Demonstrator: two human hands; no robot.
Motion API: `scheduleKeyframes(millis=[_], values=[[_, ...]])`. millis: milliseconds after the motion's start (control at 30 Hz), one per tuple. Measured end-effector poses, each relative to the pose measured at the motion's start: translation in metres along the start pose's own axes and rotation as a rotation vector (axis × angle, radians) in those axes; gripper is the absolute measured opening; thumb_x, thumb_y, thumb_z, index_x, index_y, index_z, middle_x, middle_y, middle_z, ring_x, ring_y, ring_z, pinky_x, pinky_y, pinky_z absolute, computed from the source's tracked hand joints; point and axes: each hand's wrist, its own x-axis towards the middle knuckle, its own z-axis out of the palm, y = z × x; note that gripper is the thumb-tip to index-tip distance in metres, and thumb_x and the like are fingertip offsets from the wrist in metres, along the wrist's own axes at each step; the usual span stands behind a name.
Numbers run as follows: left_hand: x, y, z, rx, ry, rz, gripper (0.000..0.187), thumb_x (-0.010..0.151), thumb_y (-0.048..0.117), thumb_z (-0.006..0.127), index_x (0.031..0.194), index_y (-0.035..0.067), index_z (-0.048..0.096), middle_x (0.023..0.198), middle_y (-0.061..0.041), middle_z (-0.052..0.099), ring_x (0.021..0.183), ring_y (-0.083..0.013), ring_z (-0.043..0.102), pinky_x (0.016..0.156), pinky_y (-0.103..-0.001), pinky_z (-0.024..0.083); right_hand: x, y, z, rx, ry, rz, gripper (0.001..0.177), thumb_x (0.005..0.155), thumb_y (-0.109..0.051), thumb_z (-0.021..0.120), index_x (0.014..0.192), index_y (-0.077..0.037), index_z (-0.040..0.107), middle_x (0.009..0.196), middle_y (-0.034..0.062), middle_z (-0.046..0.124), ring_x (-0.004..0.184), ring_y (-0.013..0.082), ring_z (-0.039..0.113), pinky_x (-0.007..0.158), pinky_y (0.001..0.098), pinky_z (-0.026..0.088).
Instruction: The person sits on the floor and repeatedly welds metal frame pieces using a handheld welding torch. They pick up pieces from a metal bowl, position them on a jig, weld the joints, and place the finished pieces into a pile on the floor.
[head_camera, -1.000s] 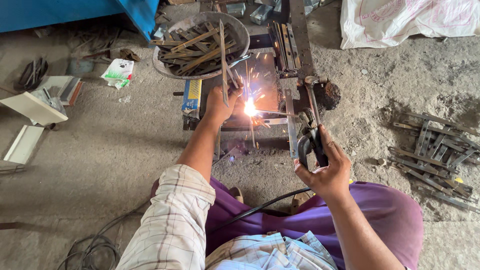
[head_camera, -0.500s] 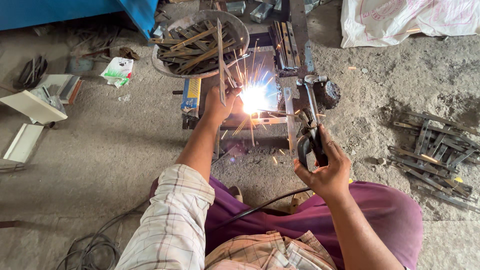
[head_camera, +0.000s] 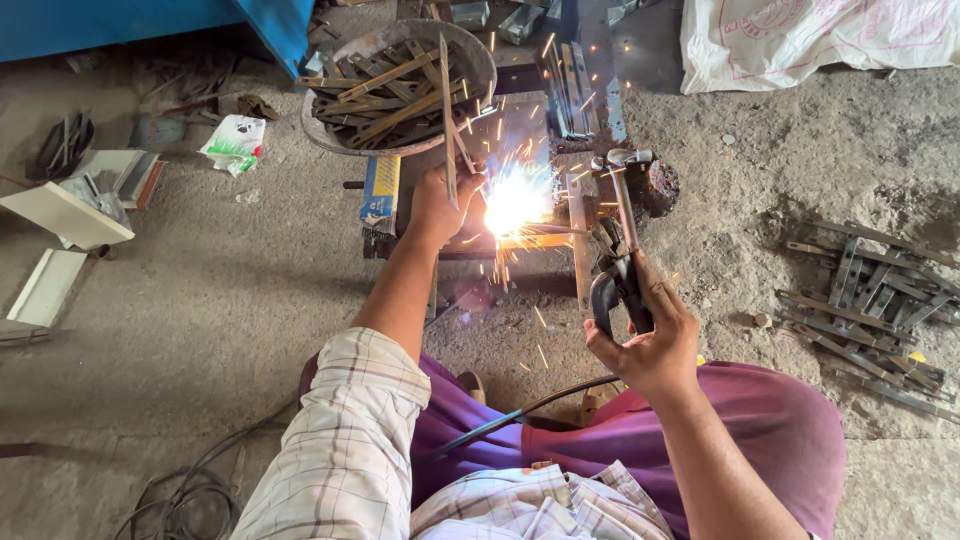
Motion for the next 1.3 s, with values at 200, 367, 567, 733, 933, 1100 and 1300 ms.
scheduleKeyframes(millis=[200, 367, 567, 733, 933, 1100, 1300], values=[[-0.003, 0.014, -0.007, 0.065, 0.010, 0.052, 0.019, 0.095, 0.018, 0.075, 0.111, 0.009, 0.075, 0.103, -0.008, 0.080, 0.096, -0.0190, 0.077, 0.084, -0.033, 0.059, -0.005, 0.009, 0.005, -0.032, 0.024, -0.023, 0.090, 0.069, -0.023, 0.085, 0.147, 0.007, 0.051, 0.110, 0.0185, 0.071, 0.096, 0.0275, 0.074, 0.081, 0.0369, 0.060], [0.002, 0.018, -0.009, 0.229, -0.072, -0.281, 0.021, 0.099, 0.025, 0.067, 0.112, 0.009, 0.070, 0.102, -0.009, 0.077, 0.089, -0.0222, 0.076, 0.075, -0.038, 0.059, -0.013, 0.029, 0.015, 0.236, 0.216, 0.014, 0.084, 0.089, -0.013, 0.079, 0.160, 0.003, 0.037, 0.114, 0.0075, 0.066, 0.096, 0.0150, 0.070, 0.080, 0.0242, 0.063], [-0.024, 0.042, -0.025, 0.067, -0.150, 0.032, 0.013, 0.102, 0.012, 0.060, 0.113, 0.007, 0.062, 0.106, -0.008, 0.079, 0.099, -0.0195, 0.078, 0.085, -0.035, 0.062, -0.015, 0.047, 0.008, 0.329, 0.275, 0.263, 0.095, 0.087, -0.012, 0.080, 0.165, 0.003, 0.029, 0.112, 0.0023, 0.063, 0.091, 0.0081, 0.064, 0.079, 0.0209, 0.058], [-0.028, 0.090, -0.053, 0.359, -0.140, 0.269, 0.022, 0.103, 0.011, 0.067, 0.123, 0.018, 0.067, 0.105, -0.008, 0.072, 0.090, -0.0244, 0.073, 0.077, -0.037, 0.061, -0.018, 0.061, 0.007, 0.469, 0.363, 0.253, 0.094, 0.089, -0.014, 0.084, 0.166, 0.003, 0.033, 0.127, 0.0032, 0.060, 0.109, 0.0090, 0.061, 0.095, 0.0232, 0.054], [-0.015, 0.071, -0.059, 1.032, -0.276, 0.604, 0.042, 0.089, 0.003, 0.060, 0.114, 0.032, 0.077, 0.107, 0.002, 0.073, 0.101, -0.0206, 0.064, 0.097, -0.042, 0.046, -0.015, 0.060, 0.007, 0.463, 0.323, 0.287, 0.096, 0.084, -0.015, 0.084, 0.164, 0.002, 0.034, 0.125, 0.0051, 0.063, 0.104, 0.0101, 0.062, 0.091, 0.0246, 0.055], [-0.001, 0.031, -0.038, 1.217, -0.341, 0.676, 0.021, 0.091, 0.021, 0.059, 0.096, 0.025, 0.079, 0.090, 0.000, 0.068, 0.102, -0.0208, 0.060, 0.094, -0.042, 0.041, -0.019, 0.046, 0.012, 0.621, 0.117, 0.151, 0.096, 0.090, -0.019, 0.083, 0.165, 0.006, 0.029, 0.146, 0.0155, 0.060, 0.135, 0.0217, 0.062, 0.117, 0.0357, 0.051], [0.006, 0.025, -0.015, 1.304, -0.328, 0.739, 0.019, 0.085, 0.022, 0.061, 0.072, 0.019, 0.075, 0.087, -0.001, 0.068, 0.104, -0.0218, 0.060, 0.100, -0.040, 0.041, -0.016, 0.027, 0.012, 0.069, 0.010, 0.061, 0.093, 0.074, -0.024, 0.084, 0.154, 0.005, 0.044, 0.114, 0.0182, 0.069, 0.101, 0.0264, 0.072, 0.089, 0.0362, 0.062]])
